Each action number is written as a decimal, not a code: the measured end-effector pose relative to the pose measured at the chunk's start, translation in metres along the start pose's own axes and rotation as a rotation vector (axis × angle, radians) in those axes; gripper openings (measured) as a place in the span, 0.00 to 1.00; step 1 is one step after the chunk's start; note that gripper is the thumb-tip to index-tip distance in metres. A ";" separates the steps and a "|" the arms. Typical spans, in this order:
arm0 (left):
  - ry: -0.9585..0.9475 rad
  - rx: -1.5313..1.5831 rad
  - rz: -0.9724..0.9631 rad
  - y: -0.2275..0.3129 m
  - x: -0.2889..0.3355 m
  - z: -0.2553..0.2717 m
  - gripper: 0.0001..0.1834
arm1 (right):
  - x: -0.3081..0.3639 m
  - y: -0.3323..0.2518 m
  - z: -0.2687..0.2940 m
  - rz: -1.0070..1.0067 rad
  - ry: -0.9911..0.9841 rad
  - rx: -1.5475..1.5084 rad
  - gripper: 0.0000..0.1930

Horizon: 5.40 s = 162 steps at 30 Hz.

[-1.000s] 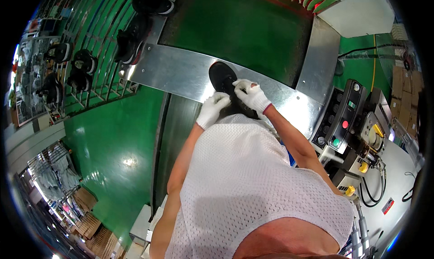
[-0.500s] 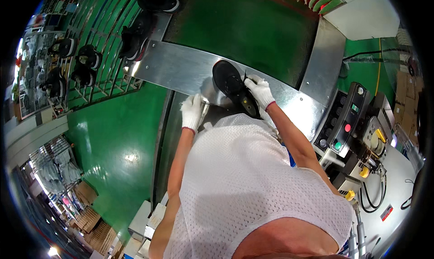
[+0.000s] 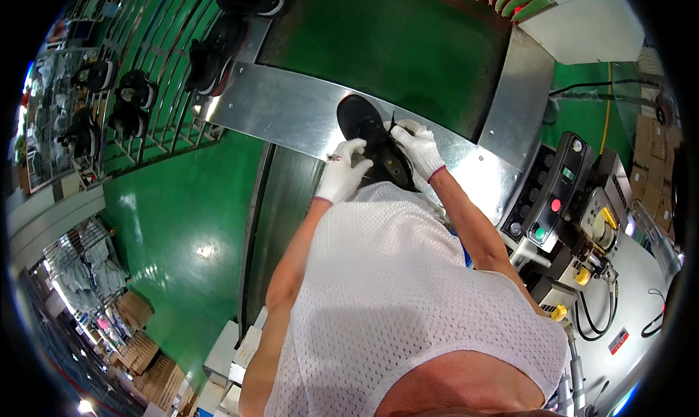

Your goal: The person repeatedly picks up black sneakers from a rack, places them into a machine, and removes them after processing. They then place the shoes into a cardboard box and continue the cycle with additional pairs.

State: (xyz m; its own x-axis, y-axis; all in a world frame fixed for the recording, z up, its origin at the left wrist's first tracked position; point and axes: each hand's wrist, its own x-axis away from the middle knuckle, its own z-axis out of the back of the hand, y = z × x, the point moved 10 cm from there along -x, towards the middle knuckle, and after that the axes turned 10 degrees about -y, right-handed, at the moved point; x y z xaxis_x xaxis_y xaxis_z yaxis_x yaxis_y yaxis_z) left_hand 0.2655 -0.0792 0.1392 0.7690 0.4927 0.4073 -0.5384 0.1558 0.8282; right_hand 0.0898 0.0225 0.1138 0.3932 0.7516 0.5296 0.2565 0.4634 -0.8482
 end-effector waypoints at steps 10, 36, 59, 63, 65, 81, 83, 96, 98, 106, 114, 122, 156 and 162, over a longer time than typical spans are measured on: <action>0.014 0.056 -0.036 -0.002 -0.028 0.003 0.21 | 0.002 -0.064 0.004 0.274 -0.079 0.684 0.18; 0.406 0.117 0.565 -0.244 0.196 0.000 0.23 | 0.014 0.008 -0.053 0.047 0.038 0.658 0.47; 0.510 0.303 0.637 -0.374 0.318 -0.012 0.18 | 0.019 0.028 -0.040 0.057 0.264 0.973 0.44; 0.496 0.301 0.597 -0.373 0.298 0.014 0.19 | 0.024 0.020 -0.045 -0.052 0.282 0.986 0.46; 0.478 0.216 0.551 -0.366 0.274 0.043 0.20 | 0.015 0.043 -0.020 0.018 0.278 0.977 0.44; 0.637 -0.770 -0.132 -0.074 -0.050 0.395 0.28 | 0.010 0.047 -0.048 -0.054 0.279 0.468 0.35; 0.605 -0.941 0.011 -0.089 -0.087 0.423 0.32 | 0.015 0.043 -0.058 -0.279 0.336 0.716 0.45; 0.232 -0.769 0.280 -0.112 -0.080 0.317 0.29 | 0.003 0.047 -0.085 0.047 0.070 1.033 0.44; 0.208 -0.710 0.258 -0.090 -0.067 0.294 0.28 | 0.006 0.038 -0.073 -0.252 0.042 0.568 0.55; 0.272 -0.101 0.218 -0.016 0.061 0.216 0.27 | 0.021 -0.099 -0.130 0.221 -0.014 0.140 0.41; 0.340 0.261 0.026 -0.022 0.185 0.192 0.20 | 0.062 -0.037 -0.291 -0.505 -0.540 -1.034 0.28; 0.570 0.108 -0.026 -0.065 0.218 0.246 0.16 | 0.146 -0.047 -0.312 -0.582 -0.581 -0.966 0.24; 0.666 0.353 0.061 0.025 0.104 0.066 0.22 | 0.117 0.020 -0.097 -0.505 -1.035 -1.068 0.30; 0.682 0.319 0.065 0.022 0.098 0.067 0.23 | 0.094 0.040 -0.093 -0.568 -0.983 -1.145 0.33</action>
State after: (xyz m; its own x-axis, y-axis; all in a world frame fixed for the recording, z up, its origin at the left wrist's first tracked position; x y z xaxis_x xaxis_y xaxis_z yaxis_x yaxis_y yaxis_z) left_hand 0.3524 -0.0848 0.2230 0.2998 0.9291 0.2166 -0.3695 -0.0962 0.9242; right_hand 0.2195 0.0677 0.1301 -0.5525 0.8175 0.1625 0.8331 0.5357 0.1375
